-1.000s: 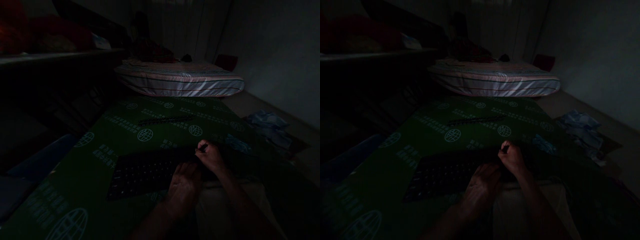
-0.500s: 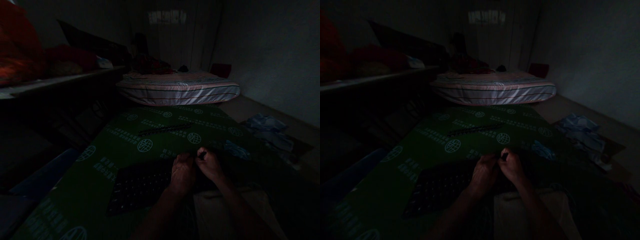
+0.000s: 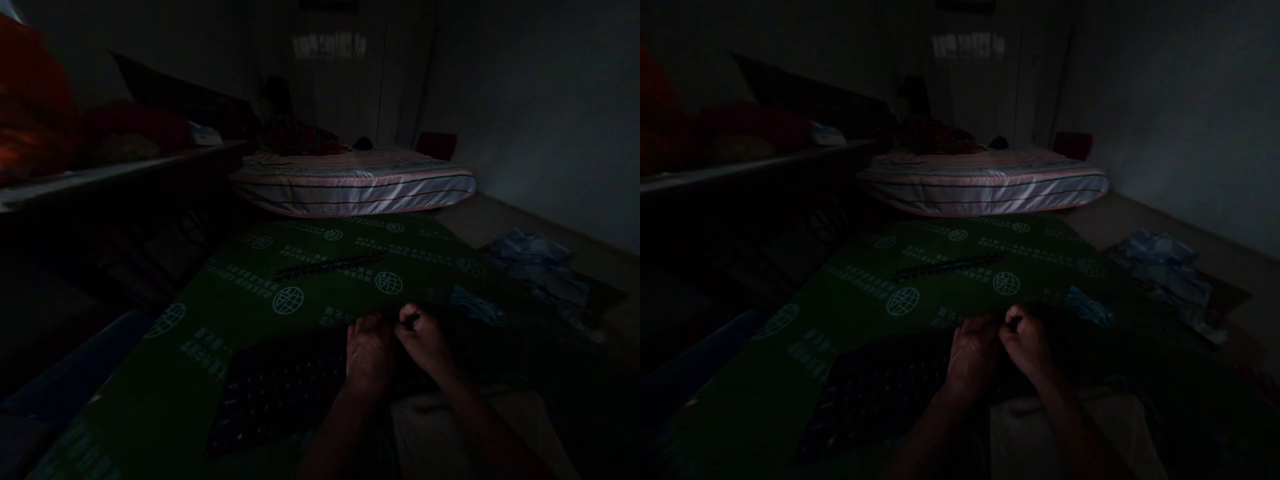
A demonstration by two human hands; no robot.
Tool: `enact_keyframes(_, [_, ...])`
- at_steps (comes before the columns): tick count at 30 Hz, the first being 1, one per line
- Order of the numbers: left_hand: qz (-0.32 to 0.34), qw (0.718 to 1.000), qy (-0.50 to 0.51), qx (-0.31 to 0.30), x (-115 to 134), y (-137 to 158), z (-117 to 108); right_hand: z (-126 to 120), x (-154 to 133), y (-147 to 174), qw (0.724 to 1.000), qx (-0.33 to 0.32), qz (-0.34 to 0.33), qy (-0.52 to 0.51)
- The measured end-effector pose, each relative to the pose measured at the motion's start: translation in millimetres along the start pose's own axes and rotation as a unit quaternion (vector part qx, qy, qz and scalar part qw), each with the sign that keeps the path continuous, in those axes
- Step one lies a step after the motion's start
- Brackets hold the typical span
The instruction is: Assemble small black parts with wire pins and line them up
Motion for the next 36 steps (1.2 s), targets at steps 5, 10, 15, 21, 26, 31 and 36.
enact_keyframes(5, [-0.009, 1.0, -0.005, -0.006, 0, 1, 1, -1, 1, 2, 1.0, 0.005, 0.013, -0.001])
enact_keyframes(10, [-0.004, 1.0, -0.008, -0.004, 1, 1, 1, -1, -3, 3, 1.0, 0.009, 0.005, -0.01])
enact_keyframes(15, [0.002, 1.0, -0.012, -0.007, 2, 1, 0, -1, -1, 2, 1.0, 0.008, 0.001, -0.005])
enact_keyframes(21, [-0.001, 1.0, 0.004, -0.006, 1, 0, 0, -5, -2, 2, 0.998, 0.035, 0.013, -0.041])
enact_keyframes(26, [-0.003, 1.0, 0.009, -0.001, 0, 0, -1, -5, -6, 1, 0.998, 0.035, 0.026, -0.042])
enact_keyframes(31, [-0.006, 1.0, 0.026, -0.003, 1, -1, -3, -7, -11, 0, 0.998, 0.031, 0.022, -0.057])
enact_keyframes(36, [-0.016, 0.999, 0.034, -0.011, 2, -4, -4, -8, -6, -1, 0.996, 0.035, 0.028, -0.074])
Point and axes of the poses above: each hand's wrist, its own y-axis away from the middle knuckle, its own z-axis out of the palm, x = y × z, the point moved 5 cm from there along -y, towards the middle knuckle, and after that the axes turned 5 degrees about -z, right-handed, at the moved point
